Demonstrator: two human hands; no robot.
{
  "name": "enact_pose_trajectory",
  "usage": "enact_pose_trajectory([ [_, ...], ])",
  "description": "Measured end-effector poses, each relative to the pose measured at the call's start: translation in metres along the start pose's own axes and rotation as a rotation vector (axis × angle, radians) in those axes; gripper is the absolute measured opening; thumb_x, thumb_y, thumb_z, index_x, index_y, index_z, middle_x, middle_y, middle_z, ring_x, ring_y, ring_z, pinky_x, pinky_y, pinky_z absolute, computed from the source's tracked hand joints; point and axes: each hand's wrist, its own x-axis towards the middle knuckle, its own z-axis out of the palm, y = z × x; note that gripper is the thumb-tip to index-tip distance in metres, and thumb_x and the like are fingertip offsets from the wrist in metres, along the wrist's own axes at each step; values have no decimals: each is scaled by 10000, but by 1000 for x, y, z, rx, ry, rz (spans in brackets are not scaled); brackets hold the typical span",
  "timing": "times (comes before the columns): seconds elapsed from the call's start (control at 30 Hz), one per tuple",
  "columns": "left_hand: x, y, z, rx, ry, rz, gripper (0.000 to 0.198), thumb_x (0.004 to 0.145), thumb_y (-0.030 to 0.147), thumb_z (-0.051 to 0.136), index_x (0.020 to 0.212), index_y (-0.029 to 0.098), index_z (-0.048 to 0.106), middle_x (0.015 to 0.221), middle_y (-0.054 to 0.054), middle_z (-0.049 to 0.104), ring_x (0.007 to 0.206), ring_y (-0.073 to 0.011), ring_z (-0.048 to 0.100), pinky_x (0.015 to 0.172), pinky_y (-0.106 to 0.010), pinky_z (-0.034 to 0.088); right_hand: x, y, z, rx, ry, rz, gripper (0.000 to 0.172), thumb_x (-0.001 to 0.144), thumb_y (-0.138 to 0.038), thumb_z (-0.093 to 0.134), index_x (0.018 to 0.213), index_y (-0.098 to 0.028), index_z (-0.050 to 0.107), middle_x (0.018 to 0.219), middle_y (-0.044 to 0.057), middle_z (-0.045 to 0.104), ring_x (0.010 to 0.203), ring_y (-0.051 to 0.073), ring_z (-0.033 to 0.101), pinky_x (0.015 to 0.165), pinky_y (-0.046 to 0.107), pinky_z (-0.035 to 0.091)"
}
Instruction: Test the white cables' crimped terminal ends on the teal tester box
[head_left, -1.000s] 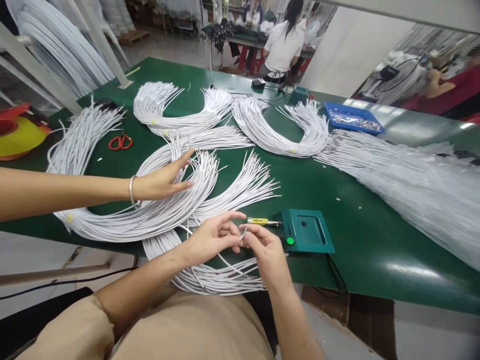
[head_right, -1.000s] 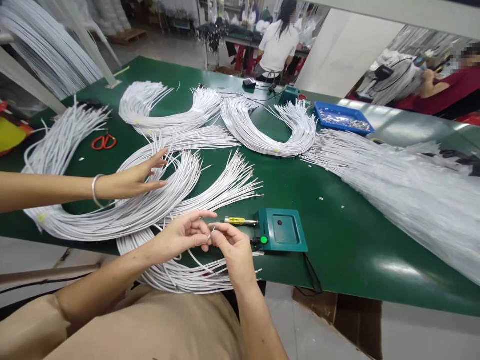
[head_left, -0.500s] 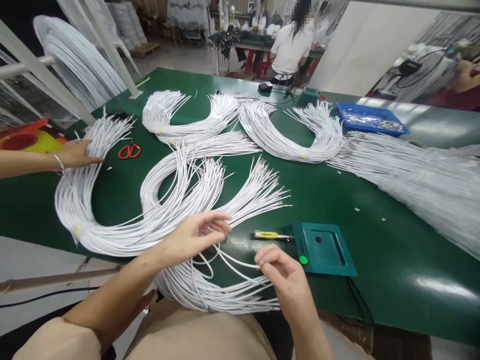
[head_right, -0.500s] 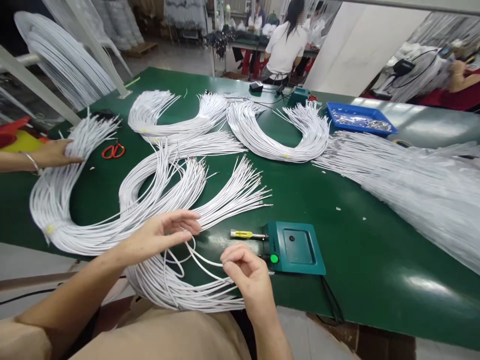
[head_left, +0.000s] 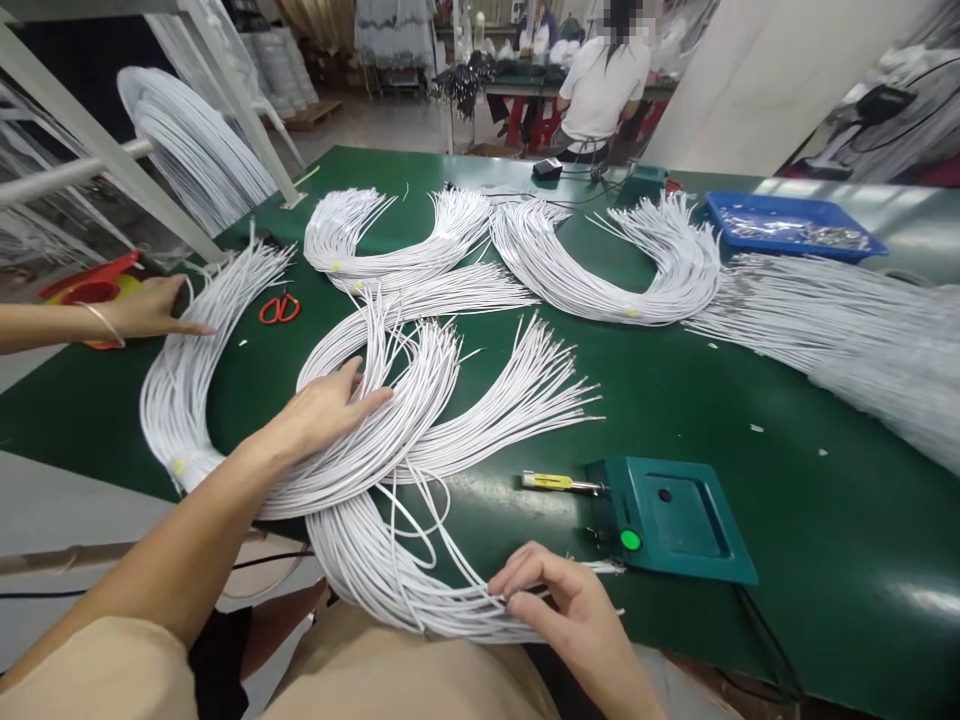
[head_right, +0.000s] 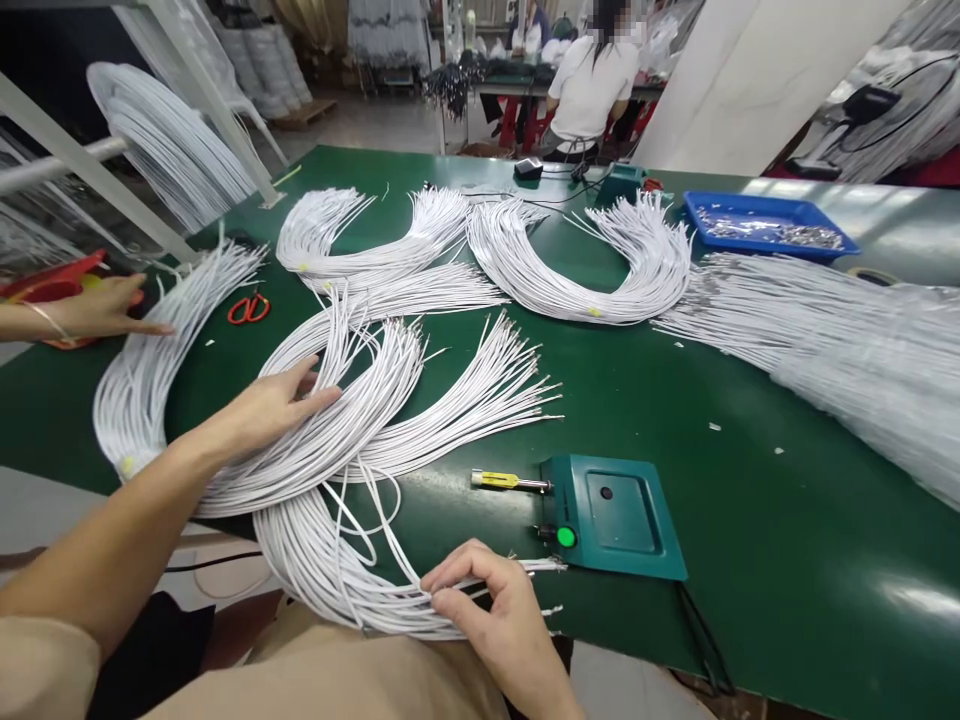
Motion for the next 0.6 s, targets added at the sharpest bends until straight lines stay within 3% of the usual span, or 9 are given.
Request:
enact_pose_trajectory([
  [0.13, 8, 15, 2, 6, -143, 38, 922, 745, 721, 471, 1440, 131, 325, 1292, -216, 586, 1150, -380, 586, 946, -463, 449, 2, -2, 3, -90, 14, 28, 94, 816, -185, 612, 742, -192, 669, 871, 37, 710, 841, 190, 640, 795, 327, 445],
  [0.33, 28, 34, 11, -64, -138, 104, 1157, 624, 645, 667, 1504, 116, 134, 1381, -236, 500, 1232, -380, 525, 1000, -446, 420, 6, -7, 10, -221, 51, 68, 109, 801, -169, 605, 738, -194, 691, 835, 22, 693, 830, 181, 629, 775, 307, 439],
  [0.47, 41, 39, 13, -132, -123, 48, 1085, 617, 505, 728, 1485, 96, 220, 1304, -211, 575, 1166, -359, 577, 977, -431, 449, 7, -9, 12, -255, 57, 91, 119, 796, -171, 596, 742, -194, 699, 838, 27, 679, 807, 176, 620, 736, 298, 438],
  [0.6, 39, 36, -7, -236, -47, -45, 991, 632, 385, 734, 1475, 124, 282, 1045, -137, 708, 893, -299, 696, 821, -408, 535, 5, -7, 11, -195, 66, 79, 123, 804, -168, 591, 750, -203, 696, 873, 24, 691, 849, 178, 627, 778, 299, 438],
])
